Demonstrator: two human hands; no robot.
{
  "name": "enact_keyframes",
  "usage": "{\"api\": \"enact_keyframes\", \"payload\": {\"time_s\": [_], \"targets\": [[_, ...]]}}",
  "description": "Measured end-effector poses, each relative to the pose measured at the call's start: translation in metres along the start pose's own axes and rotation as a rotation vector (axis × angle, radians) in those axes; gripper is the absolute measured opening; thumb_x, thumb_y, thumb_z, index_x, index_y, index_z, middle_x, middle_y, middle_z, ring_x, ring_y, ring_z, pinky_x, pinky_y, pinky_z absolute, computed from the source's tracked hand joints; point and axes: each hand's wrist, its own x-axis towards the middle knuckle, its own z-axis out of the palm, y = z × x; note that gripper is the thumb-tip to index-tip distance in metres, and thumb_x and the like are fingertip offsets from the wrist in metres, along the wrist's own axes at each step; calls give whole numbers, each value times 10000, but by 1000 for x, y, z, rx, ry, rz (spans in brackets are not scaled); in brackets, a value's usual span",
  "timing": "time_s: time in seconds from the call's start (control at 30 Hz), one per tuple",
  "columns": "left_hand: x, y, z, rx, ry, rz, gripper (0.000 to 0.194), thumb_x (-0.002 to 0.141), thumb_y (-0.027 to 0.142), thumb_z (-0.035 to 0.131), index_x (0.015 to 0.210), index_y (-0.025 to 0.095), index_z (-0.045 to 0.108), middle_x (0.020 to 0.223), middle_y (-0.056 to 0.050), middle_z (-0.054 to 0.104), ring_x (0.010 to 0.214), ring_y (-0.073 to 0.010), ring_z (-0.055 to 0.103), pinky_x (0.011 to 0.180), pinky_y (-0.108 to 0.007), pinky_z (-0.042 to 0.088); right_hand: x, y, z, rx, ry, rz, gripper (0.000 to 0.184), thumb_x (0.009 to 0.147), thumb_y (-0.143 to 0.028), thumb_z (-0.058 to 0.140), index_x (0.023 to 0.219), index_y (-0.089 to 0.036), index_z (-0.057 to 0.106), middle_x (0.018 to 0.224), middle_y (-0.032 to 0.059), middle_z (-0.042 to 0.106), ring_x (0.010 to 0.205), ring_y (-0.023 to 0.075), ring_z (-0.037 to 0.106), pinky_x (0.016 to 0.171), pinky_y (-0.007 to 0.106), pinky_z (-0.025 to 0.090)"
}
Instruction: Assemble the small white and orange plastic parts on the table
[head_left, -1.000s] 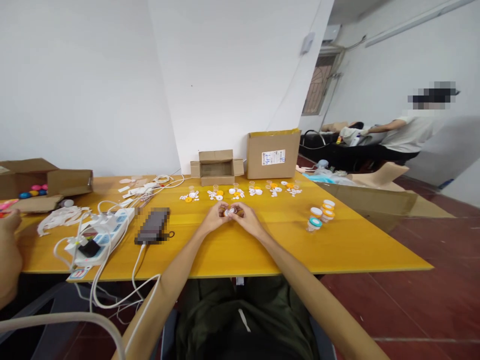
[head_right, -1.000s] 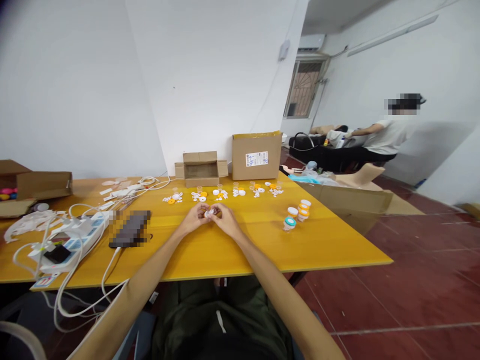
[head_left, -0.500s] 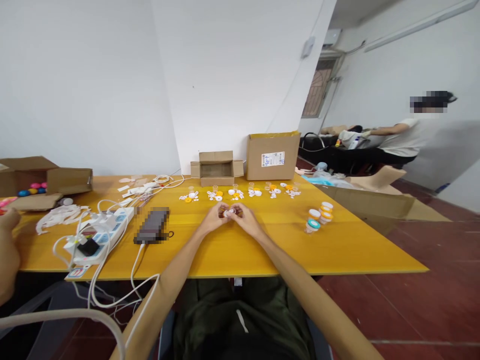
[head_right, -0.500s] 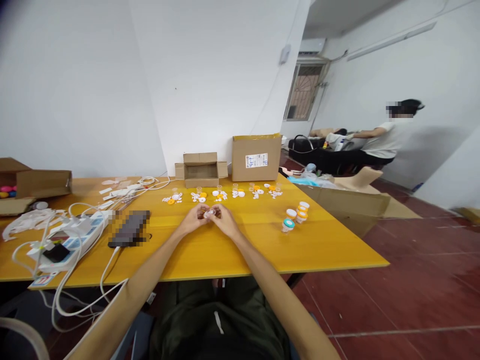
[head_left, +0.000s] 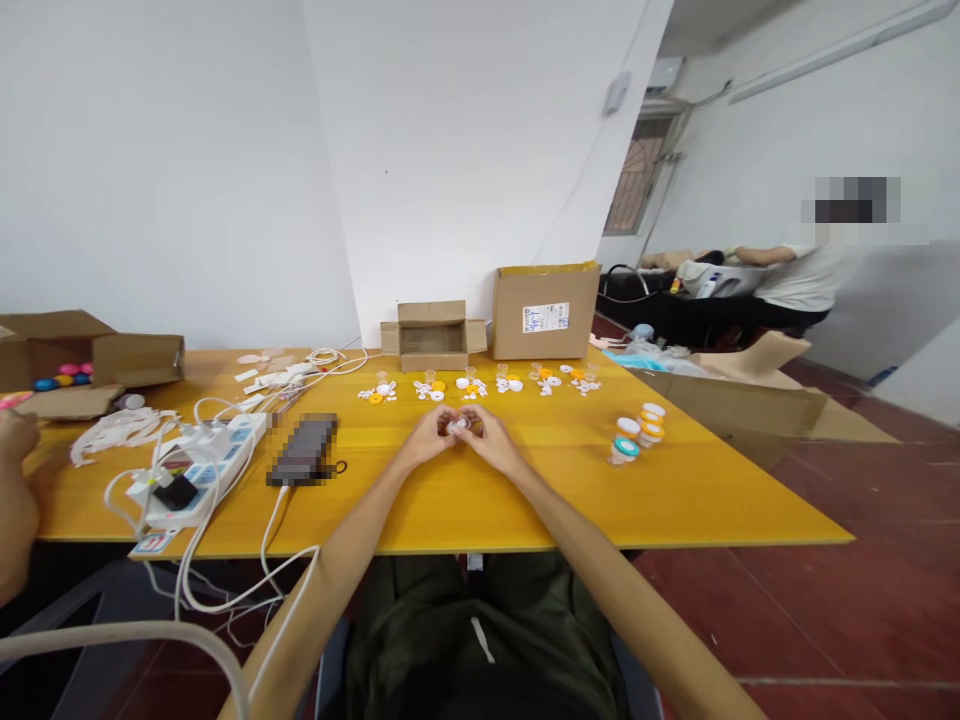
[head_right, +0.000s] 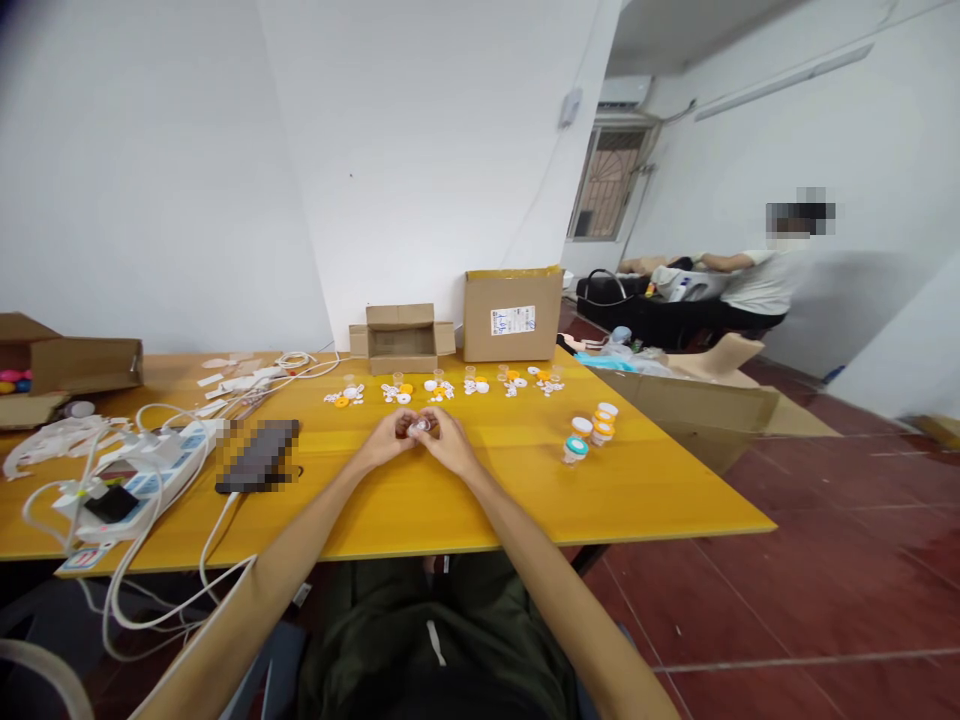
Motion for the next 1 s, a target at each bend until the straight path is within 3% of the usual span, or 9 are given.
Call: {"api": "enact_keyframes", "payload": {"time_s": [0.2,0.43,0.7,1.0], "targets": [[0,-3,1,26,-11,7,287,680,208,777,933,192,643,887,-8,722,858,-170,674,837,-294,529,0,0,-2,-47,4,29,166,769,-361,717,854,-248,629,854,12,716,802,208,662,768,340,525],[0,-4,-1,59,-8,8,289,700,283,795,931,190,648,849,5,703,793,-156,645,768,-273,521,0,1,-1,-42,-20,-96,130,808,-287,650,930,-260,686,935,18,722,896,216,651,858,355,529],[1,-6,-1,63,-5,18,322,686,330,822,901,186,631,811,5,673,765,-159,624,735,-272,514,-1,2,0,-33,-77,-158,254,826,-188,579,1021,-267,721,1033,46,713,1003,232,652,939,386,526],[-2,1,-1,64,-23,27,269,689,238,769,918,194,635,865,-10,686,818,-171,636,807,-298,524,-4,-3,0,-107,-47,-211,278,884,-225,576,1113,-282,723,1076,70,701,1050,246,644,980,408,520]]}}
